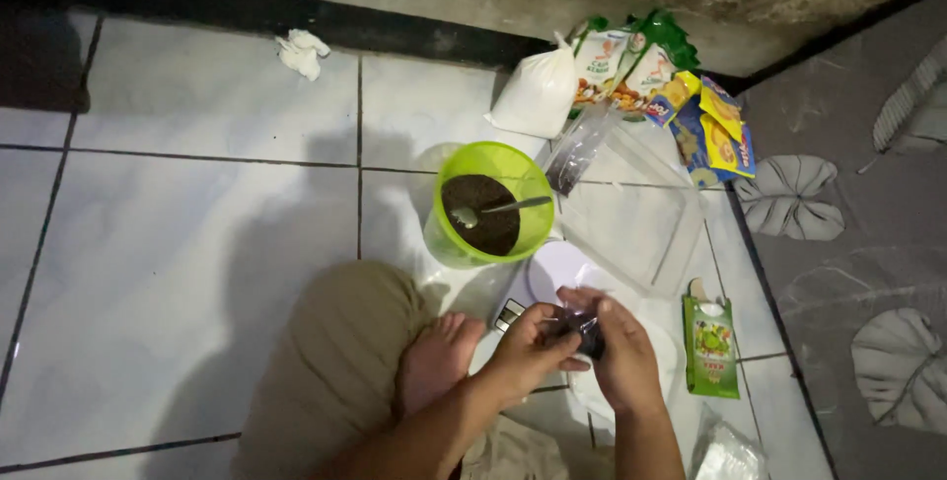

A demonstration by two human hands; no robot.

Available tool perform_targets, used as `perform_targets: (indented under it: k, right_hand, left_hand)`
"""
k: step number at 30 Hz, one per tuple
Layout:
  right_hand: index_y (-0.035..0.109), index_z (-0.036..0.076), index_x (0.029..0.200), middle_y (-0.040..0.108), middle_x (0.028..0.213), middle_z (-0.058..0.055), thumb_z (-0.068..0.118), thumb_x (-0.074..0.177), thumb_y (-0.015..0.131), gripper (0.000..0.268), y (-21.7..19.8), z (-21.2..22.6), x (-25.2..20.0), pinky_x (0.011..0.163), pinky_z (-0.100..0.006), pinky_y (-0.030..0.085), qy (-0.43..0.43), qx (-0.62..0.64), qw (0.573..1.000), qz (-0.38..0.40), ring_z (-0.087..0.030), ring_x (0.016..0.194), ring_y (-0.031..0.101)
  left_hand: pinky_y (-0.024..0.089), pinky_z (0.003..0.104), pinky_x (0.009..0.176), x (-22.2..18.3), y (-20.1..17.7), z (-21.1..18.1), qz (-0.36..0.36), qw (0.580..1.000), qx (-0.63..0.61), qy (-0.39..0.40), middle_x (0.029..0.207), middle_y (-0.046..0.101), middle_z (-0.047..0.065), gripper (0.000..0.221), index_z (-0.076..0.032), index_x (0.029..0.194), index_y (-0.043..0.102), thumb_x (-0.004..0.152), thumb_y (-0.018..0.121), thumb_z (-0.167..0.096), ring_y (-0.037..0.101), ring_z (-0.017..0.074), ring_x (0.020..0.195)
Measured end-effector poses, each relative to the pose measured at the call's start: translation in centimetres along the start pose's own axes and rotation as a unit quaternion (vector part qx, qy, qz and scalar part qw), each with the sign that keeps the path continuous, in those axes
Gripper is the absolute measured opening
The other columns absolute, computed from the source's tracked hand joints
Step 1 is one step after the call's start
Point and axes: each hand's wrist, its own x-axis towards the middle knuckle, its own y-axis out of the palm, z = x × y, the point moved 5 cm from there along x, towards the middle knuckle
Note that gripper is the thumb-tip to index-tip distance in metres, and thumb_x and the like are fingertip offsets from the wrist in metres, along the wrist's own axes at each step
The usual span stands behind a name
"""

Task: Scooping dark powder into small plastic bags and weighing them on a digital scale

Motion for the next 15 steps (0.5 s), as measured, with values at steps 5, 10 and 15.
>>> perform_targets:
  k: [5,10,15]
  right_hand:
    - [0.056,-0.009,0.13,0.071,0.122,-0.032,0.021,0.104,0.046,0.041,2.7,3.0,2.8,0.094,-0.049,0.055,0.084,0.04,0.996,-0.002,-0.041,0.111,0.069]
    - [0.057,-0.004,0.137,0.07,0.123,-0.031,0.026,0.102,0.049,0.047,4.5,3.2,6.0,0.078,-0.051,0.055,0.152,-0.039,0.987,0.036,-0.042,0.099,0.068]
    - [0.06,-0.005,0.124,0.072,0.117,-0.032,0.015,0.105,0.05,0.03,5.9,3.8,7.5,0.073,-0.048,0.053,0.19,-0.052,0.98,0.011,-0.042,0.092,0.068]
  left_hand:
    - [0.068,0.044,0.075,0.5,1.1,-1.8,-0.065,0.996,-0.045,0.037,0.092,0.069,0.024,0.027,-0.003,0.115,0.054,0.104,0.059,-0.027,0.075,0.0309,0.08]
    - [0.059,0.029,0.057,1.2,1.1,-2.9,-0.113,0.992,-0.04,0.045,0.104,0.076,0.029,0.029,0.001,0.124,0.055,0.108,0.049,-0.023,0.077,0.0308,0.076]
    - [0.058,0.026,0.057,0.8,1.4,-5.2,-0.159,0.986,-0.021,0.051,0.095,0.08,0.021,0.034,0.002,0.121,0.065,0.106,0.054,-0.026,0.076,0.0226,0.07]
